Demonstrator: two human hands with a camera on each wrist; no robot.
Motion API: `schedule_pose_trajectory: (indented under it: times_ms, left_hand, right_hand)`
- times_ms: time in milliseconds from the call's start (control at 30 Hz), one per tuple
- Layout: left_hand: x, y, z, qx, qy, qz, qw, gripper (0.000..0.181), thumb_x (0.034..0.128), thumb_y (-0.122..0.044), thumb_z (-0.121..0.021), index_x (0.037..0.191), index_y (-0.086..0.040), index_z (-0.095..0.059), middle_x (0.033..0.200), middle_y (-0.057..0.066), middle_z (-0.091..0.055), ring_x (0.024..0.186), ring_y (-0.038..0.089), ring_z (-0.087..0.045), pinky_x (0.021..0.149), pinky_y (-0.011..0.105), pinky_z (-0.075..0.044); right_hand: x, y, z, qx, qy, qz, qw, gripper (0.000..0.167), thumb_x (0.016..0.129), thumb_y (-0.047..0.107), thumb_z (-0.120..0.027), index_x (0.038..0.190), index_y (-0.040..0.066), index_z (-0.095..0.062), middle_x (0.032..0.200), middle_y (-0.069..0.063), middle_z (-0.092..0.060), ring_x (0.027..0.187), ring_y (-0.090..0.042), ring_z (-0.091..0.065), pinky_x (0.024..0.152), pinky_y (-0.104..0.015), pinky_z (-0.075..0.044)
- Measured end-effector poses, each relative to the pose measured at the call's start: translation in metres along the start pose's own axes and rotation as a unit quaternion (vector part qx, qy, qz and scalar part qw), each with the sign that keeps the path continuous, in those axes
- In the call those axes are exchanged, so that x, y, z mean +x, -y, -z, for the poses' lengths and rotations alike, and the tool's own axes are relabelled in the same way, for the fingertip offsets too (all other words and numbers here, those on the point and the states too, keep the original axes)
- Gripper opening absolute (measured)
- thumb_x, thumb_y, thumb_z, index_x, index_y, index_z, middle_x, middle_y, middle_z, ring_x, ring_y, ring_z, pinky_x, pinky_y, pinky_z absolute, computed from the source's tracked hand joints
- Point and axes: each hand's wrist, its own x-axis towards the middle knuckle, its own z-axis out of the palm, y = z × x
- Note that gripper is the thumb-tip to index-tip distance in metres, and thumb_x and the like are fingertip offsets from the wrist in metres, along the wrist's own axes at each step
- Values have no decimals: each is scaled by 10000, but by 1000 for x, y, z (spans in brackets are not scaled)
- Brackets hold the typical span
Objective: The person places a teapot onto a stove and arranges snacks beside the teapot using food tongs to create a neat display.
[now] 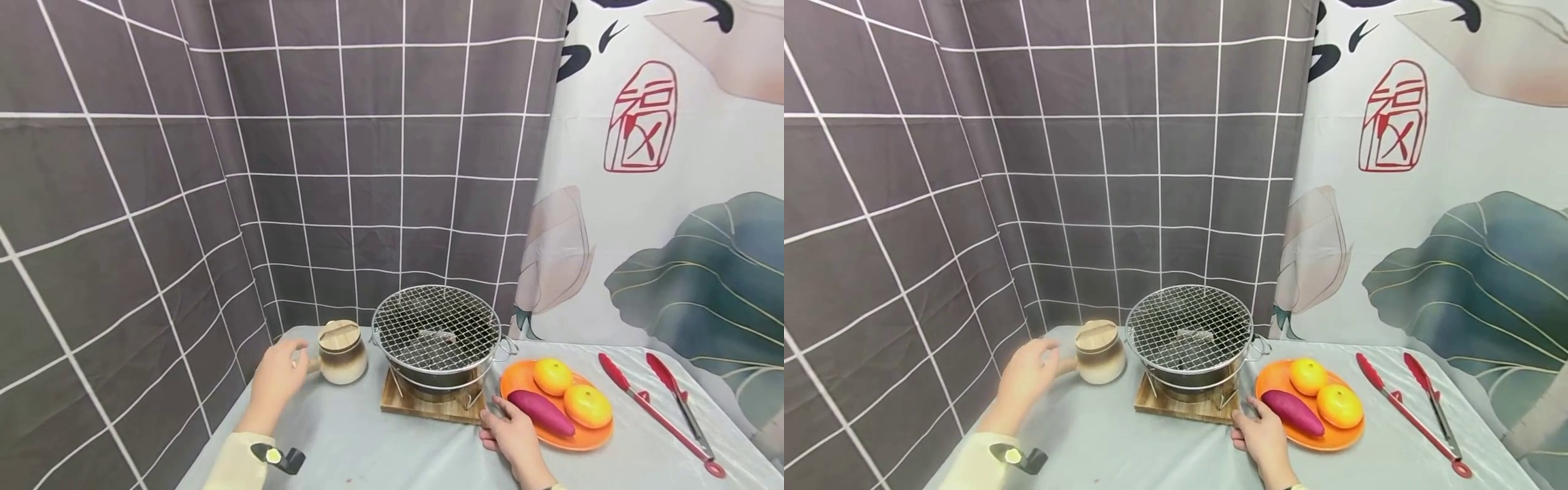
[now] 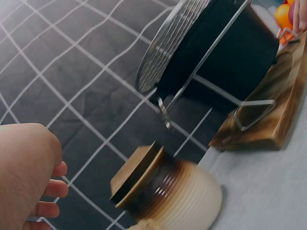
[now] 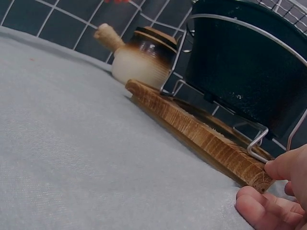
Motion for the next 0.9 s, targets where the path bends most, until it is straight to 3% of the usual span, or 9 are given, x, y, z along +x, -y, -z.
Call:
schedule_pose_trajectory:
  times_ms: [200,400,900]
  left_hand:
    - [11,13,0,130,-39,-75,9999,314,993,-222,-529,1190,-39,-692,1245,213,-655,1176,446,-594,954,619,-509]
    - [21,22,-11,138,102,-23,9999,328,976,-246,-542,1177,-29,-684,1235,230,-656,1129,441,-627,926,598,-534]
    - [27,32,-37,536,566,-91,9969,436,917,-346,-659,1218,-31,-662,1203,224,-666,1092,417,-640,902,569,-549]
  right_hand:
    - [0,0,0,-28,-3,-46,10000,587,941,100,-666,1439,-102,-430,777,-111,-702,588,-191,-675,546,-340,-620]
    - [-1,1,1,-17,-73,34,10000,586,935,97,-672,1432,-107,-438,777,-118,-706,579,-193,-673,540,-342,-618]
    - [-1,-3,2,-27,-72,123,9999,581,941,109,-680,1427,-107,-447,776,-115,-705,582,-200,-677,534,-333,-615]
